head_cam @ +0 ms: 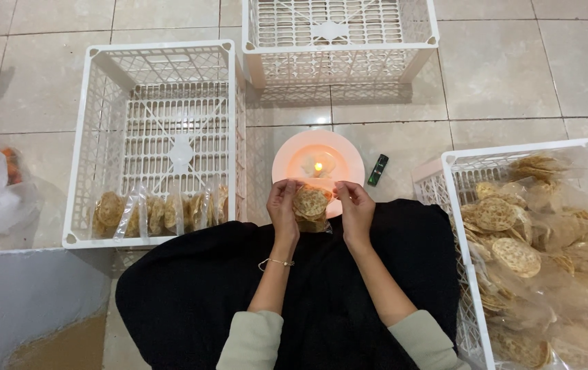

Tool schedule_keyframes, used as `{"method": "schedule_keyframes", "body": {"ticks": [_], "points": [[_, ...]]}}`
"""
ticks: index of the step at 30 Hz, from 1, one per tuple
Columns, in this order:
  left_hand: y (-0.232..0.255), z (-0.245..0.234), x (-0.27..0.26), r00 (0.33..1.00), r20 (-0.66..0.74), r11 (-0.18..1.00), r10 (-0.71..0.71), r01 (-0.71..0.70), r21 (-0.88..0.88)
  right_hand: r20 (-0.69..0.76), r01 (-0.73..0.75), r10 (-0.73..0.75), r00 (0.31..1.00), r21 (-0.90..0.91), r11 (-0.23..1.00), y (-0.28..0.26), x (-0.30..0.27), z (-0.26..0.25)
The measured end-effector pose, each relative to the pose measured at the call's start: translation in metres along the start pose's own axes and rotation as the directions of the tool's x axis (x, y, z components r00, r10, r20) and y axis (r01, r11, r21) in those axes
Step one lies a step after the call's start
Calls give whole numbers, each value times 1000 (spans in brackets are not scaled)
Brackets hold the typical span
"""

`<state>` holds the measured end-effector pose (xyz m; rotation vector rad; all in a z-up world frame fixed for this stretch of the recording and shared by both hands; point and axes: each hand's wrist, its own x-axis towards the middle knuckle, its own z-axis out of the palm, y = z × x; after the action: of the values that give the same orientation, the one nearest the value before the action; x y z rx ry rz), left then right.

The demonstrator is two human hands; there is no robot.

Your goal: Sealing plastic bags of food items using a candle flame and organizing them into crates.

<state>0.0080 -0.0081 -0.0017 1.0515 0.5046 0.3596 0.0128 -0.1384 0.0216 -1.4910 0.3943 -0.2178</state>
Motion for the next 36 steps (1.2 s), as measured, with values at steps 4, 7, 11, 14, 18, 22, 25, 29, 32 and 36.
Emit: {"method": "schedule_keyframes", "body": {"ticks": [4, 7, 11, 14, 18, 22, 25, 29, 32, 36], "points": [[9, 0, 1, 1000, -22, 1000, 18, -18, -24, 65, -32, 24, 998, 115, 993, -12, 0, -1], [9, -4, 2, 1000, -21, 1000, 10, -11, -27, 77, -15, 0, 997, 191, 982, -11, 0, 1], [8, -10, 4, 999, -29, 999, 32, -32, -22, -2, 51, -52, 999, 194, 980, 7, 12, -9], [15, -13, 3, 998, -45, 999, 36, -37, -21, -23, 43, -40, 999, 143, 989, 11, 19, -16], [18, -12, 1, 999, -39, 999, 24, -25, -36, -111, -44, 58, 992, 127, 991, 6, 24, -19], [12, -15, 3, 999, -8, 999, 32, -32, -31, -7, 122, -123, 992, 198, 973, -9, 21, -20], [21, -8, -3, 1000, -6, 999, 17, -17, -36, 140, 48, -79, 987, 213, 976, -4, 19, -19], [1, -18, 4, 998, 53, 999, 25, -23, -48, 271, -57, 18, 962, 135, 989, -26, 7, -14], [13, -11, -2, 997, 72, 999, 7, -5, -32, 321, -97, 57, 945, 110, 989, -23, 6, -11], [24, -3, -9, 997, 73, 999, -9, 12, -30, 333, -93, 49, 942, 117, 989, -4, 12, -14]]}}
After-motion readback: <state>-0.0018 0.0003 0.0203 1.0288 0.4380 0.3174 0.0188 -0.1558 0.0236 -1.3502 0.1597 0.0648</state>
